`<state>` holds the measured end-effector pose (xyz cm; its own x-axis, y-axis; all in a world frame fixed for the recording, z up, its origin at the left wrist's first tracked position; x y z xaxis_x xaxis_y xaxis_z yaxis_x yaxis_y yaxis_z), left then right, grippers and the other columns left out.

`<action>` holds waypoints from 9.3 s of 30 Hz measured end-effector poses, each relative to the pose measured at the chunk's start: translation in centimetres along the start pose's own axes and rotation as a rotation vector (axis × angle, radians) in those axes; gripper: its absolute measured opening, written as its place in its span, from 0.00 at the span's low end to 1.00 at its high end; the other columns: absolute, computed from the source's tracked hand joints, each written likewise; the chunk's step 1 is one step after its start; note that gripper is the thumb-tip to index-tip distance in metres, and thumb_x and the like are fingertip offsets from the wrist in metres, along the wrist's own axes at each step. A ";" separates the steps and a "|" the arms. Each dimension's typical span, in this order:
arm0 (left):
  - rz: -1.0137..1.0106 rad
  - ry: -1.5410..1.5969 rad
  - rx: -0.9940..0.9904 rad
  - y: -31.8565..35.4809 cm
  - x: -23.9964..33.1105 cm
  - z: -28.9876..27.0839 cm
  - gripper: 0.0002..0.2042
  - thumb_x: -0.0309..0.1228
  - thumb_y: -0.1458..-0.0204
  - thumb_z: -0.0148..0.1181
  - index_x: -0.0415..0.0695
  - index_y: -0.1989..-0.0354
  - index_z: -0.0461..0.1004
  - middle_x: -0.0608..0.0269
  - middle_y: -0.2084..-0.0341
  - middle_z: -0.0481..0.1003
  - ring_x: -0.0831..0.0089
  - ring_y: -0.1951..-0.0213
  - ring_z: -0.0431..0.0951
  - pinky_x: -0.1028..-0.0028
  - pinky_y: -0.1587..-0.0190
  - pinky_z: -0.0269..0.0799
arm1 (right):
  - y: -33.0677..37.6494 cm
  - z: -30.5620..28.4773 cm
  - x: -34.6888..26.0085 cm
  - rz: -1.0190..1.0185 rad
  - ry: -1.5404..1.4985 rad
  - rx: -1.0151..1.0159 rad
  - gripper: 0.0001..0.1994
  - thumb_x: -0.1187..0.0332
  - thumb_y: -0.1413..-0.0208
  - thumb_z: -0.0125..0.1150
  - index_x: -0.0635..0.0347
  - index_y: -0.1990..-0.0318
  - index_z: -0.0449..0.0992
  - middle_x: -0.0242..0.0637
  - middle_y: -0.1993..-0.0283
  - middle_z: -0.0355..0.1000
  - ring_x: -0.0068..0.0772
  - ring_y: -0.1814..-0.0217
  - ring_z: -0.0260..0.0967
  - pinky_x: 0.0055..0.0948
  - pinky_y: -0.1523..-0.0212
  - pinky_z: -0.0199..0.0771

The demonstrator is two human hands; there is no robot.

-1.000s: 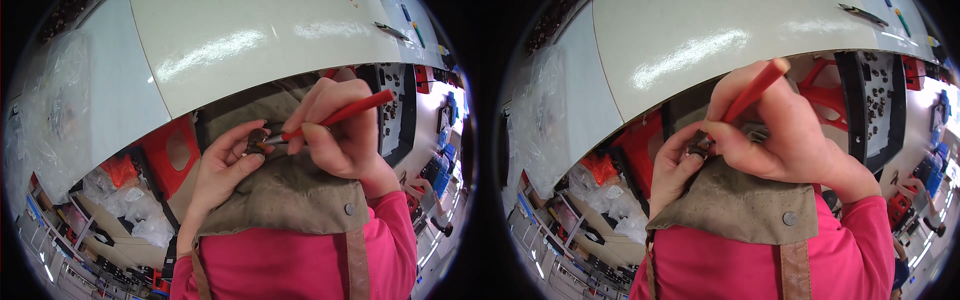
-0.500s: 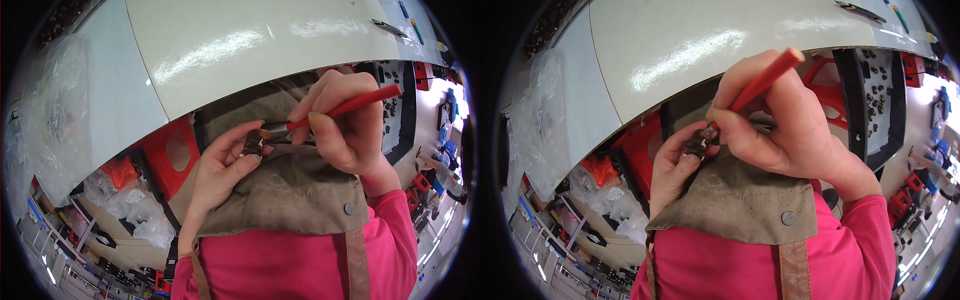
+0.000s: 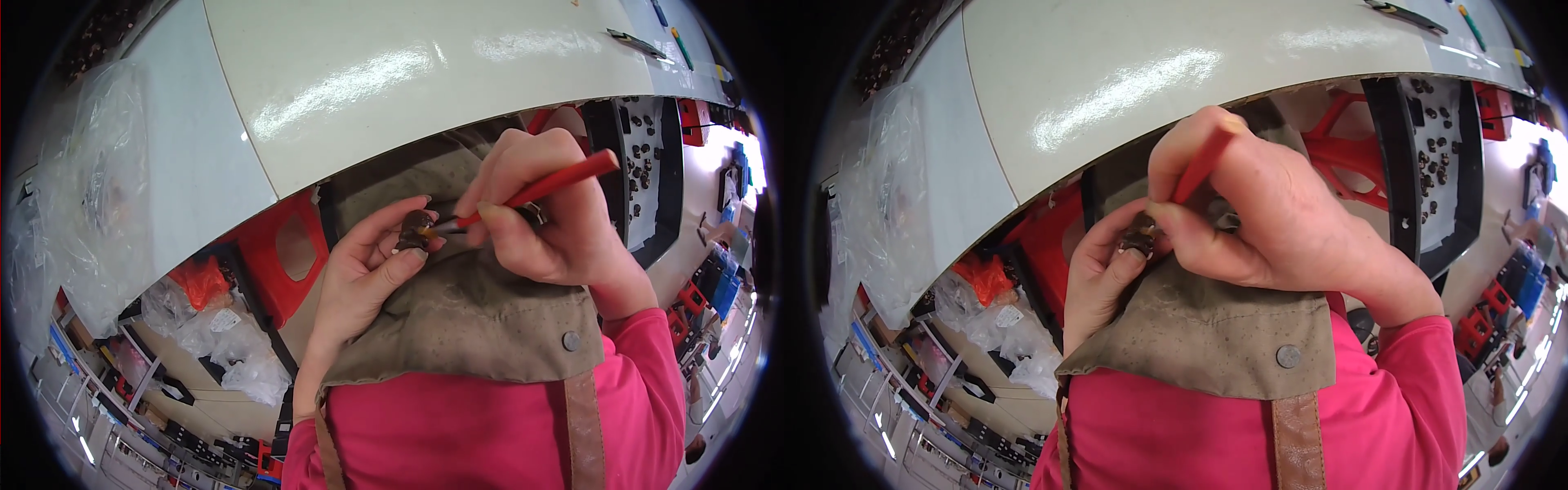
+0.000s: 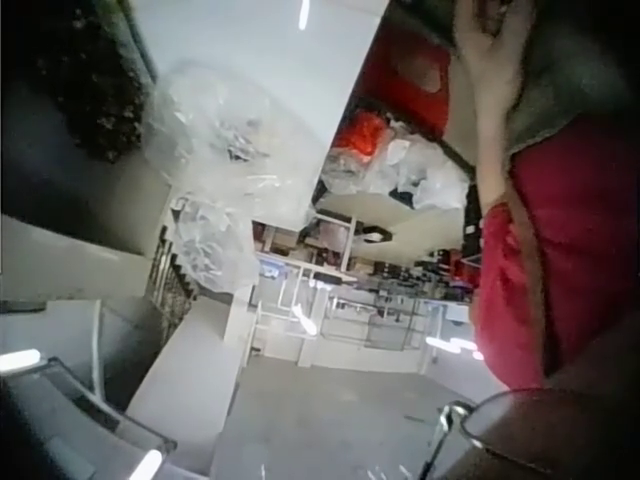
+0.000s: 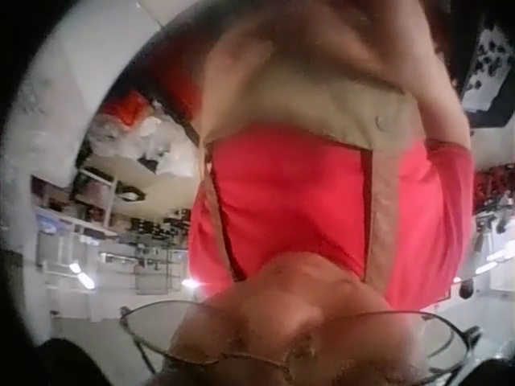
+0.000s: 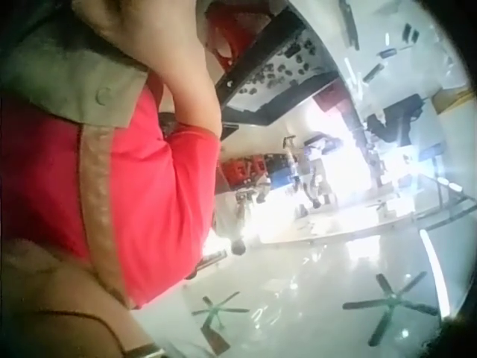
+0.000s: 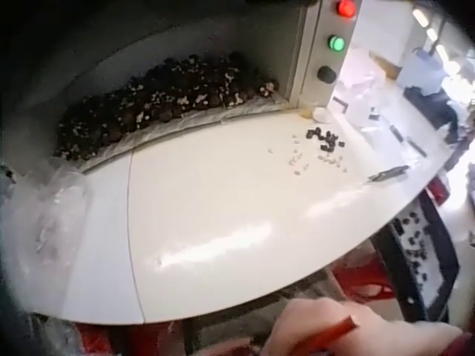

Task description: Assemble small toy figures by connecting heads, hair, and accessories using small tools.

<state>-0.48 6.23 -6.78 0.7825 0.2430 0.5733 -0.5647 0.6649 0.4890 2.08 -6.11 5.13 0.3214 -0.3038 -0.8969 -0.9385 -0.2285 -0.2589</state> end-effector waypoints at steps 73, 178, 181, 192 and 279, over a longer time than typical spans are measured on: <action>0.030 0.156 0.051 -0.7 0.9 -0.9 0.27 0.15 0.49 0.48 0.40 0.39 0.56 0.55 0.42 0.61 0.61 0.41 0.63 0.68 0.41 0.63 | 1.8 -3.2 3.8 0.245 -0.318 0.367 0.06 0.78 0.44 0.46 0.62 0.59 0.60 0.48 0.65 0.68 0.29 0.74 0.68 0.23 0.70 0.71; 1.326 -1.555 0.545 -21.2 43.4 9.1 0.11 0.26 0.51 0.55 0.44 0.58 0.71 0.55 0.69 0.76 0.58 0.63 0.76 0.69 0.60 0.70 | -8.0 -27.6 9.7 0.503 1.213 0.088 0.09 0.75 0.47 0.49 0.59 0.58 0.70 0.40 0.62 0.66 0.41 0.58 0.68 0.36 0.58 0.69; 1.152 -1.639 0.561 -21.0 42.8 8.6 0.11 0.26 0.48 0.53 0.44 0.56 0.71 0.54 0.67 0.75 0.67 0.62 0.77 0.72 0.58 0.69 | -8.0 -27.6 7.4 0.419 1.176 0.205 0.08 0.76 0.48 0.50 0.60 0.60 0.69 0.40 0.63 0.65 0.40 0.60 0.69 0.35 0.60 0.70; 1.194 -1.696 0.473 -20.9 42.0 7.8 0.16 0.30 0.49 0.53 0.46 0.50 0.69 0.51 0.65 0.75 0.55 0.60 0.75 0.64 0.58 0.70 | -8.4 -24.8 -1.1 -0.146 0.963 0.413 0.10 0.81 0.52 0.55 0.60 0.61 0.69 0.35 0.63 0.67 0.35 0.65 0.70 0.28 0.67 0.73; 0.289 -0.461 0.227 -1.2 6.1 2.3 0.14 0.32 0.38 0.44 0.40 0.49 0.68 0.70 0.64 0.71 0.86 0.62 0.69 0.84 0.58 0.65 | 1.9 0.9 5.1 0.220 -0.347 0.082 0.11 0.82 0.52 0.61 0.65 0.61 0.69 0.39 0.60 0.67 0.28 0.59 0.70 0.24 0.59 0.74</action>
<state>4.33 5.29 -2.36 0.4228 0.0261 0.9058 -0.8195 0.4376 0.3700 1.78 -7.26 -0.26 0.0639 -0.0043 -0.9979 -0.9914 -0.1143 -0.0630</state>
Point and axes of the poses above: each hand's wrist, its own y-axis away from the middle knuckle, its own z-axis out of the palm, x = y × z, the point moved 10 cm from there along -y, towards the middle knuckle
